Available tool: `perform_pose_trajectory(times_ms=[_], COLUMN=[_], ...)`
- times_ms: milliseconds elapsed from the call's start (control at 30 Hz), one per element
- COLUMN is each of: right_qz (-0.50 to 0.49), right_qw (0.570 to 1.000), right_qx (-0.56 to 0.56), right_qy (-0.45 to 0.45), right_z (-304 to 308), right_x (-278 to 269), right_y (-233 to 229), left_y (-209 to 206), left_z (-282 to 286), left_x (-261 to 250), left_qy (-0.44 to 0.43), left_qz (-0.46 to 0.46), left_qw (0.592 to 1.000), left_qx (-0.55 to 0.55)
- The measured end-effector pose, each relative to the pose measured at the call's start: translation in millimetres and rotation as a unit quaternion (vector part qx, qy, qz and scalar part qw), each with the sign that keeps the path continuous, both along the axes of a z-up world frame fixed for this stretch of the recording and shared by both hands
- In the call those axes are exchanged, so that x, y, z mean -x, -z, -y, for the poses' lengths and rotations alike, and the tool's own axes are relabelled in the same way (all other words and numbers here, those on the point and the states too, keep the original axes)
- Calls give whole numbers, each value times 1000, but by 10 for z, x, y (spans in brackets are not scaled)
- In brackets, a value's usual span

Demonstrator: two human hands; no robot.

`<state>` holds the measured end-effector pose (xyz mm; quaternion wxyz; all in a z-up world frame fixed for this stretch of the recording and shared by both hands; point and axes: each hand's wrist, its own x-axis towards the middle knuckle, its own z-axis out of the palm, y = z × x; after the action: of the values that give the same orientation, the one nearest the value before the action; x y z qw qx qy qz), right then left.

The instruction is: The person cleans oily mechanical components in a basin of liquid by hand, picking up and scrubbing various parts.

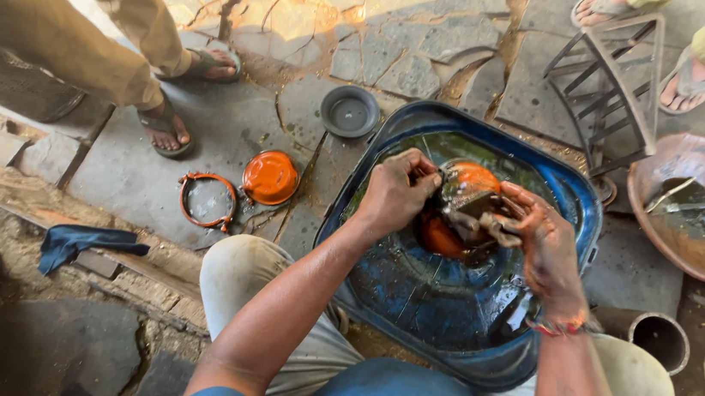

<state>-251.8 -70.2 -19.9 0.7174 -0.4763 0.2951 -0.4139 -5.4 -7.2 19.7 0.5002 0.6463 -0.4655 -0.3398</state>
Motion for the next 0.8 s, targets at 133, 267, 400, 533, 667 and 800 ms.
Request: perform_pose_trajectory(times_ms=[133,267,400,533,667,800], right_qz=[-380,-379,-420,-350,-334,-356], right_qw=[850,854,884,889,882,897], right_qx=[363,356,207,295,331,262], right_qy=[-39,-25,-11,12,13,2], right_z=[-110,-152,-150,-135,-211,-212], right_x=[-18,-93,-35,0,17,-83], right_y=[-364,-402,-330,-273,-232,-387], left_y=[-107,-193,-345,-529,-518,-511], left_z=[-15,198,379,152,-25,387], left_x=[95,350,556,375,371,536], left_qy=[8,108,199,173,182,178], left_qz=[256,269,350,278,281,349], left_qw=[964,955,915,943,936,919], left_qx=[68,53,-34,-68,-112,-50])
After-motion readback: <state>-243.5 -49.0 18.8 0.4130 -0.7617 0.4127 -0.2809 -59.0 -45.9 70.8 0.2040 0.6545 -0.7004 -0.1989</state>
